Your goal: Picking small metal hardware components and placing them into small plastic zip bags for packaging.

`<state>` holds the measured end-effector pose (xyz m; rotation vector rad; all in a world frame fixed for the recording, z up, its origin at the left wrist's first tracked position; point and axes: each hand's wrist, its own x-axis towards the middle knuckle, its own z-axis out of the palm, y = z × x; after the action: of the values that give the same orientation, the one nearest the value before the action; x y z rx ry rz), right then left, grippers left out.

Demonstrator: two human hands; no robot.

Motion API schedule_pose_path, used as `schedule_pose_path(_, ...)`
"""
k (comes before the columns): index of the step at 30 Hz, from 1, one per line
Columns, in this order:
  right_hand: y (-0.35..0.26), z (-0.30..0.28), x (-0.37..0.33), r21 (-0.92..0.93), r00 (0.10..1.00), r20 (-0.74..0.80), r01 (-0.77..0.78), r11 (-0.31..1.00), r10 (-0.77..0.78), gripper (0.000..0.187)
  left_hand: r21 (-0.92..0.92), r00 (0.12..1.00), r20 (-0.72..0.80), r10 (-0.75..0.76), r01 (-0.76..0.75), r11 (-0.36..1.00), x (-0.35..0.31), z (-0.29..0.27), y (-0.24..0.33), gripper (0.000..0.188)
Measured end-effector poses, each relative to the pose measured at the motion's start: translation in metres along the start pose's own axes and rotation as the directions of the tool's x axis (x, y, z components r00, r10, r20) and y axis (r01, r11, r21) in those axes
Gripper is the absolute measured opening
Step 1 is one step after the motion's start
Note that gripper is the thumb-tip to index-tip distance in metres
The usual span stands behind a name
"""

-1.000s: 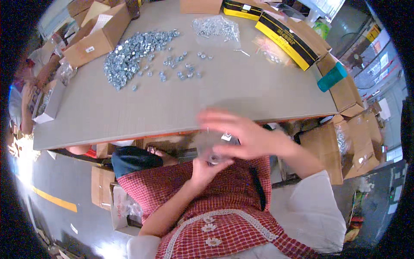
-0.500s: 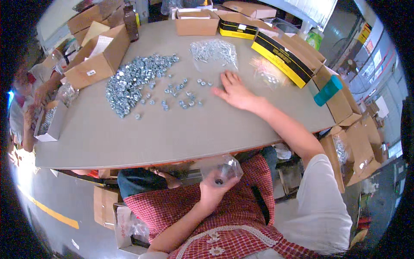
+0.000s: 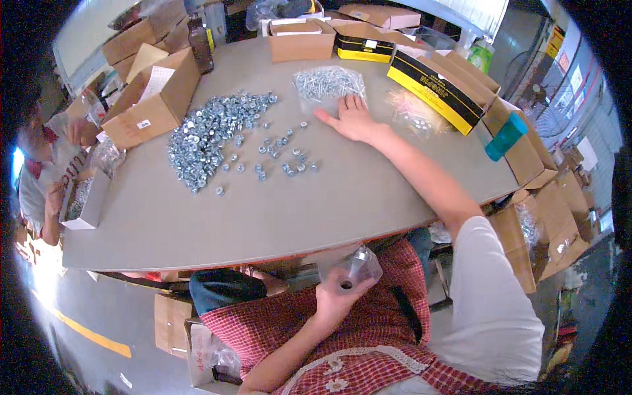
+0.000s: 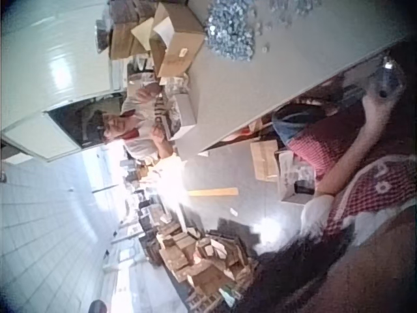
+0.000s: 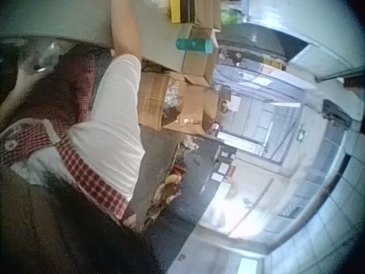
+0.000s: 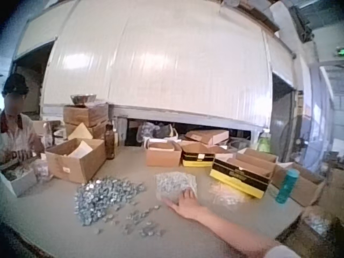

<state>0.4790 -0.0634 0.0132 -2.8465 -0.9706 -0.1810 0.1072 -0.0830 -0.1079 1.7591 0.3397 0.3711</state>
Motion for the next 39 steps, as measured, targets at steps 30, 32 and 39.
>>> schedule_pose_path(30,0.026,-0.017,-0.100,0.619,0.942,-0.119,0.318,0.718,-0.315,0.065,-0.108,0.998,0.012,-0.059,0.060,0.992,-0.004,0.000,0.018,0.035)
schedule_pose_path(32,0.010,-0.015,-0.100,0.581,0.923,-0.153,0.373,0.723,-0.352,0.064,-0.159,0.997,0.025,-0.075,0.078,0.984,-0.005,0.003,0.006,0.034)
schedule_pose_path(39,0.031,-0.015,-0.097,0.852,0.932,-0.008,0.197,0.486,-0.363,0.060,-0.279,0.995,0.078,-0.063,0.083,0.957,-0.008,-0.001,0.017,0.025)
